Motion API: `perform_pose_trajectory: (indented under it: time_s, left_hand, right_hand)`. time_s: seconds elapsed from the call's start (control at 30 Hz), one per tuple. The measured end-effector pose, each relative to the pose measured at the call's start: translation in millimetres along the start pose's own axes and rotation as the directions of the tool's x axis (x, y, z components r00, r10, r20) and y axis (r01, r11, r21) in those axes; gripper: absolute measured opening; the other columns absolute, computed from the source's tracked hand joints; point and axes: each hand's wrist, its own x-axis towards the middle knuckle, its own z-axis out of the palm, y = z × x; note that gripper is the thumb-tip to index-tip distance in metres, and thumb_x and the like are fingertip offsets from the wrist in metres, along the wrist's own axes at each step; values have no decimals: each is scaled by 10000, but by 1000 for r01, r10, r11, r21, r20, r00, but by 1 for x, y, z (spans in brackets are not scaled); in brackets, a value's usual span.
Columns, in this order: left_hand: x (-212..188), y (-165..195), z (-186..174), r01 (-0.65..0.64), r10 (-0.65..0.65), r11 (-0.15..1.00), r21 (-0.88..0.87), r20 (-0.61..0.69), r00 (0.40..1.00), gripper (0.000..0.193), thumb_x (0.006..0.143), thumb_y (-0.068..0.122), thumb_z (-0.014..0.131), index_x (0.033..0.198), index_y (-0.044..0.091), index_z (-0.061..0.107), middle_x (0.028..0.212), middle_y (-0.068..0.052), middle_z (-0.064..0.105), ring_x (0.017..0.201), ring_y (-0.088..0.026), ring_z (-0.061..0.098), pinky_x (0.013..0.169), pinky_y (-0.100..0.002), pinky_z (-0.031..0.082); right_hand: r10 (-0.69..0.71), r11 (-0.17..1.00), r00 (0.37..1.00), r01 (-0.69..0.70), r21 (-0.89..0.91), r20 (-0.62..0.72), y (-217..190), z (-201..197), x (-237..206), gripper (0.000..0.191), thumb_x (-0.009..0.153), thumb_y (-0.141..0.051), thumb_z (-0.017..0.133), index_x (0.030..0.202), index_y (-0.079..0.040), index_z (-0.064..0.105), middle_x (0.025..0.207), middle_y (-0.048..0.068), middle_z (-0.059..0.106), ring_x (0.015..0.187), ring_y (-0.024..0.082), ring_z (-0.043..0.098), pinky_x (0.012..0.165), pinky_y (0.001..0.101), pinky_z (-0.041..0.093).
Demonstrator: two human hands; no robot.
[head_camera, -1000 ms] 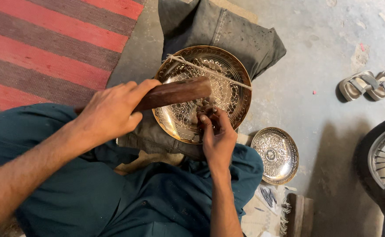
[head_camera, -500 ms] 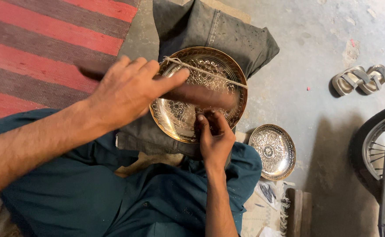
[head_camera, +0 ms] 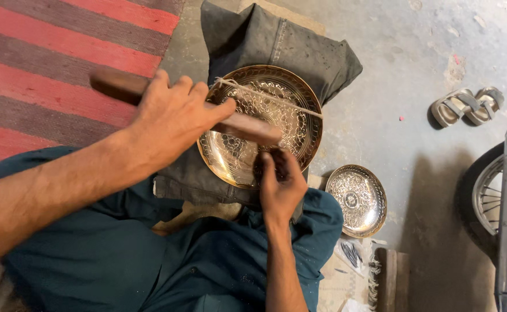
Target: The person sits cross-legged on the floor with a brass plate resting on a cushion, and decorates its surface by hand. They hold a small punch against the plate and strike it with a wooden mallet, repositioning the punch repeatedly to work the pattern across the plate, occasionally pausing to reposition the plate or punch.
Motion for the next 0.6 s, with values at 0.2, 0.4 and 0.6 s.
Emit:
perform_pose_trajectory:
  time_s: [0.2,0.4,0.6]
  left_hand:
    - [-51,-1,18,252,-159,712,-655,199,967,703,744,86,690,1415,112,480,1026,-214,670,921,-402,672,753,-488,530]
    - [-152,76,57,774,-380,118,-622,692,613,823,741,224,749,1481,66,425,895,-220,757,842,-360,765,739,-423,587]
    - [-204,133,77,784,-477,29,-620,681,556,855,714,197,792,1448,-2,398,956,-242,740,884,-353,743,753,-422,575]
  right_hand:
    - [142,937,958,-49,347,-249,2,-24,9,126,1038,-83,626,1138,-8,632,1020,106,771,896,132,738,774,263,613]
    - [127,946,973,-62,317,-191,-1,-43,11,162,1052,-64,624,1197,5,607,1047,132,758,922,139,725,772,251,576]
    - [77,961,981,-120,248,177,-7,-32,11,186,1021,-25,640,1199,27,644,1015,134,769,868,139,714,780,256,582]
